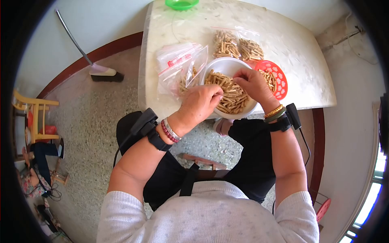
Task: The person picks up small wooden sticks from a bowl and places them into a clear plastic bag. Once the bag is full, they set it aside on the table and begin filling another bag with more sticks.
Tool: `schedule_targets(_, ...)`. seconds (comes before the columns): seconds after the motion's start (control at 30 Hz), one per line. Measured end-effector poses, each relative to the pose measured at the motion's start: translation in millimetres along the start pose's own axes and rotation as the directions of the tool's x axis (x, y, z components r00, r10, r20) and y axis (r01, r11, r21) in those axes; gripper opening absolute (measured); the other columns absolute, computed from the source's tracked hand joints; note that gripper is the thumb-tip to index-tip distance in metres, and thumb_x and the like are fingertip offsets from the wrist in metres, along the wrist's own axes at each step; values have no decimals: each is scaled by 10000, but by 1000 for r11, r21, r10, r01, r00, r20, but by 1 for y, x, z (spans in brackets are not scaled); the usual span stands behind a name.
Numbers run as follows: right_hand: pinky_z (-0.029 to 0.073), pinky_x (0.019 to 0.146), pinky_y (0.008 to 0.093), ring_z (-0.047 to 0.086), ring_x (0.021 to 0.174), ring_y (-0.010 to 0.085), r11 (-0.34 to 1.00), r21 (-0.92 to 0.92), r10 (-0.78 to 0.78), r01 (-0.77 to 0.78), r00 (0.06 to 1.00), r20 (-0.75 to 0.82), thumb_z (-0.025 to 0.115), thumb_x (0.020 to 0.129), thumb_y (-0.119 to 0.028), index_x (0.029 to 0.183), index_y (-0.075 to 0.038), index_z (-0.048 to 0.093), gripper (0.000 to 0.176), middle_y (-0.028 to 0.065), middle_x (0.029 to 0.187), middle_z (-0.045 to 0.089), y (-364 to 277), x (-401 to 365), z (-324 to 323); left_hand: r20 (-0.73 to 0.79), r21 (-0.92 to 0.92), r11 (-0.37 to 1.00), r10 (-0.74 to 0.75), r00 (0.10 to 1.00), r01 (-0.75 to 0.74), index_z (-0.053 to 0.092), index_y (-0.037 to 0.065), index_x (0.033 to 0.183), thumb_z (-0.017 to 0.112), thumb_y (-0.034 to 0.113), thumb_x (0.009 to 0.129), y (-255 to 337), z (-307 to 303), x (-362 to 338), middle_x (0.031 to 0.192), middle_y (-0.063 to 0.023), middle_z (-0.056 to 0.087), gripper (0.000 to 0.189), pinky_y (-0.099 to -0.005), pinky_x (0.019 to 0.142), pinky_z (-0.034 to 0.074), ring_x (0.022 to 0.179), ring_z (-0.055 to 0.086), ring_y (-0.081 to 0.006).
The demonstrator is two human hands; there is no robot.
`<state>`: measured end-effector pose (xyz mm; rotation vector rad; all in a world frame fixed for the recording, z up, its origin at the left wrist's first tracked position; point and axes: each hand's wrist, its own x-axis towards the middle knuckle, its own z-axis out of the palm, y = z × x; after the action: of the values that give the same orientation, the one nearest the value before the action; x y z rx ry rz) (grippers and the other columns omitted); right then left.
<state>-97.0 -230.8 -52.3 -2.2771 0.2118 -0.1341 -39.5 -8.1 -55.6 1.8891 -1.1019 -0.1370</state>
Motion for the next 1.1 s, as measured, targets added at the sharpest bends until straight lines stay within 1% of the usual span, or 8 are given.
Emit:
schedule_targets(0.17,442,655,213,517,698,51,925,346,153,-154,988,29,635,903,-115,966,-45,628,94,-23,822,604,-12,-3,-14,-31,-175,980,-97,995,90,605,4,984,606,82,913,-3,8,3,787,-97,667,105,-284,620,514,667,651,-171)
schedule_targets(0.23,438,640,212,508,673,59,747,634,133,-198,980,149,622,927,-115,967,-50,612,77,-21,800,583,-15,-6,-19,-12,-238,958,-165,986,157,593,-4,1030,591,102,938,-1,7,3,812,-79,670,140,-256,617,514,671,647,-134)
schedule_targets(0.33,434,623,205,505,674,63,610,767,131,-197,980,147,634,922,-120,950,-39,608,89,-18,791,575,-25,-11,-17,75,-481,835,-266,961,269,569,-19,1100,550,167,981,1,7,4,860,-46,663,221,-214,603,502,663,621,-88)
schedule_targets(0.43,436,638,198,513,687,58,605,781,42,-155,986,163,638,921,-128,950,-41,615,95,-22,810,575,-25,-11,-14,68,-567,793,-221,973,220,568,-21,1121,520,204,1003,4,6,4,864,-35,661,258,-208,583,489,650,599,-73)
schedule_targets(0.5,435,644,197,512,693,57,635,756,49,-162,984,169,637,920,-126,952,-43,619,91,-28,815,572,-30,-13,-14,155,-624,722,-261,953,299,579,-9,1100,517,209,1006,8,2,5,853,-43,659,246,-206,572,482,640,589,-67)
schedule_targets(0.73,426,668,198,491,716,46,732,662,56,-161,983,177,636,906,-97,990,-38,636,103,-49,835,563,-37,-17,-9,161,-574,768,-235,959,285,601,-6,1027,549,174,987,2,8,3,821,-29,656,192,-204,570,475,642,589,-57)
schedule_targets(0.9,430,686,201,490,739,44,776,614,48,-143,985,168,637,902,-86,1041,-30,639,150,-50,852,570,-45,-20,-12,-118,-374,925,-116,986,65,593,-4,954,636,38,904,6,10,3,797,-17,640,78,-196,585,477,663,578,-36)
schedule_targets(1.1,441,714,200,508,780,43,733,673,-18,-95,987,158,638,899,-76,1064,-30,641,171,-48,886,585,-50,-23,-13,-176,-367,928,-131,976,58,582,10,895,689,-1,846,9,8,3,743,0,625,118,-201,584,476,647,563,-28)
